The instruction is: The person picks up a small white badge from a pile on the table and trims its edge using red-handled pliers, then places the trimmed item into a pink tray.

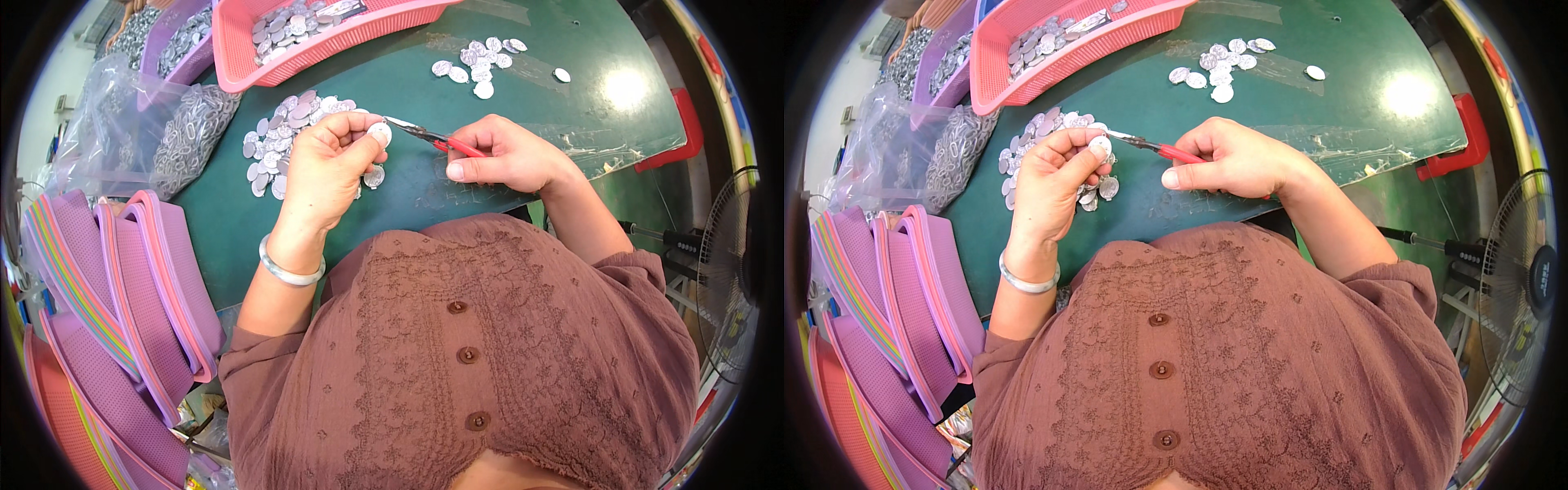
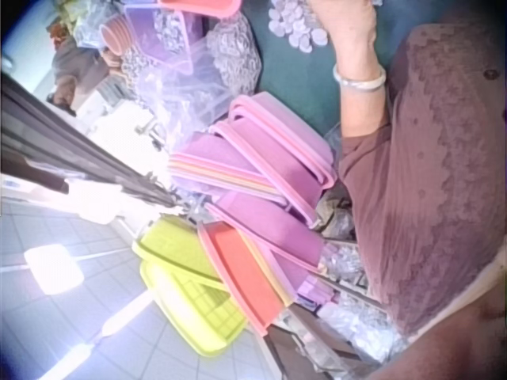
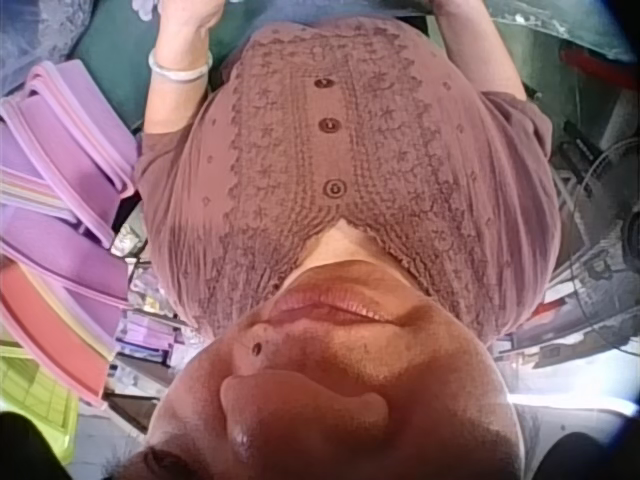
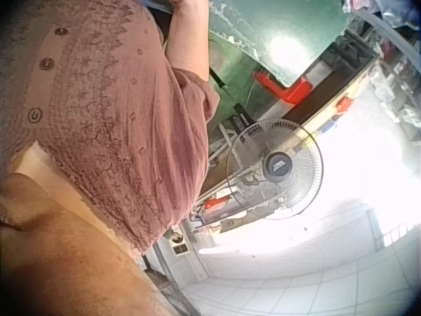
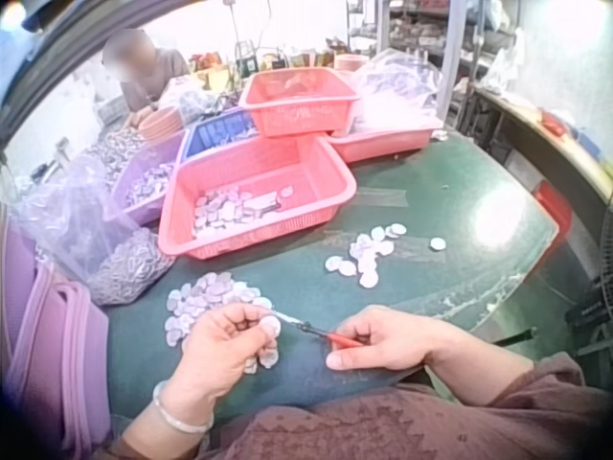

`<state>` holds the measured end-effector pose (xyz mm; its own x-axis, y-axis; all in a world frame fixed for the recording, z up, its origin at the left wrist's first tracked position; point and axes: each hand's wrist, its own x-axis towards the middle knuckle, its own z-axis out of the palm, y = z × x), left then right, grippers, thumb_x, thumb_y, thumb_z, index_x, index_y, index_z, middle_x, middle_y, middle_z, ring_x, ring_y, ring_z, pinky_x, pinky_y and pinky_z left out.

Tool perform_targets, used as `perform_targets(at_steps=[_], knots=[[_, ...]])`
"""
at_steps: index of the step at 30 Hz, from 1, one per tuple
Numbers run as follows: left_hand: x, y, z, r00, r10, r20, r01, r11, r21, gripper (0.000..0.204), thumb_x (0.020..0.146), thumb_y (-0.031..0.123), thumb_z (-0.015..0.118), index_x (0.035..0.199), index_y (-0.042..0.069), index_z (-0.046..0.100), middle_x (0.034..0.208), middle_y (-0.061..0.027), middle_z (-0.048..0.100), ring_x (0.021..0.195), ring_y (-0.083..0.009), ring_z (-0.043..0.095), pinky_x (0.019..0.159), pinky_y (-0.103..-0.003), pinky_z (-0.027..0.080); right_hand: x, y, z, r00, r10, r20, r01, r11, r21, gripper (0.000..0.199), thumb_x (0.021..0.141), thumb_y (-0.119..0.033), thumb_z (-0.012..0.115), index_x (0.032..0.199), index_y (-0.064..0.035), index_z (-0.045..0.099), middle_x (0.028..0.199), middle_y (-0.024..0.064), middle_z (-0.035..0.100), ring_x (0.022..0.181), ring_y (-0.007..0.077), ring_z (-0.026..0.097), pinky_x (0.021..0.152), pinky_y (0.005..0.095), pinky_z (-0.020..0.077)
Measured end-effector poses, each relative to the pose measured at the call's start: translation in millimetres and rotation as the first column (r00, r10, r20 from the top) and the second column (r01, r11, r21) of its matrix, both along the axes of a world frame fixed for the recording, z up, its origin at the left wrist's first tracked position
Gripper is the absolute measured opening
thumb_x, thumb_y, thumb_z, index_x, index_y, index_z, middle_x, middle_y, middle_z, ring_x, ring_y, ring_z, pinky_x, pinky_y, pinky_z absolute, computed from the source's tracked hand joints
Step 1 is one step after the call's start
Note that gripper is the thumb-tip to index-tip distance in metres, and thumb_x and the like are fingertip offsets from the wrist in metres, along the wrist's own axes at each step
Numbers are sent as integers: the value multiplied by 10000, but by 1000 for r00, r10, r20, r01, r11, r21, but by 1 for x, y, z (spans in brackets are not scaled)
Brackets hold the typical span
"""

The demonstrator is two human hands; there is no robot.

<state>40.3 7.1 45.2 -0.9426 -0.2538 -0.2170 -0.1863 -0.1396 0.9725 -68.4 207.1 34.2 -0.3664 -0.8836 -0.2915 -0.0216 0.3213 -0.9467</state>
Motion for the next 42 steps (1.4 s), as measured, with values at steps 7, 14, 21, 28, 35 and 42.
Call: perform_targets(at_steps=[7,14,21,28,35,42], knots=[[-1,3,2,999,25,46,-24,1000,-11,164,794,92,629,909,-21,598,720,-9,588,613,-63,544,548,-178,428,1,-2,0,999,-2,-50,2,1000,-3,392,773,-343,650,587,-50,469,542,-65,362,517,56,304,454,245,241],[-2,-3,-2,998,-26,58,23,998,55,182,817,72,607,971,-22,583,744,-18,599,618,-59,554,548,-157,425,1,-3,0,995,10,-101,-9,1000,11,402,782,-317,642,566,-47,435,527,-54,336,512,64,293,454,252,245],[-2,-5,4,995,-33,93,23,994,103,153,784,99,639,889,-5,598,721,-4,585,603,-58,540,546,-173,420,3,-3,-3,989,10,-146,-12,1000,-14,406,786,-315,640,567,-43,433,522,-49,337,513,66,296,453,257,253],[0,-5,5,989,-85,123,72,991,109,130,843,101,569,914,-5,593,724,-30,602,588,-75,558,534,-166,430,4,-3,-3,987,-3,-162,-2,1000,-26,403,789,-309,636,567,-43,430,522,-48,341,512,66,295,451,258,254],[1,-4,0,995,-90,41,85,991,106,113,841,95,572,899,4,604,721,-38,613,596,-90,575,536,-177,429,2,-2,3,989,26,-145,-28,1000,-14,369,790,-292,635,585,-37,464,528,-54,359,510,59,302,447,254,257],[0,0,-4,999,-51,2,50,989,137,101,833,85,583,893,9,614,720,-39,616,599,-93,575,537,-178,425,-2,0,6,998,8,65,-11,999,45,302,776,-307,644,658,-43,556,554,-52,457,501,49,394,451,216,305]])
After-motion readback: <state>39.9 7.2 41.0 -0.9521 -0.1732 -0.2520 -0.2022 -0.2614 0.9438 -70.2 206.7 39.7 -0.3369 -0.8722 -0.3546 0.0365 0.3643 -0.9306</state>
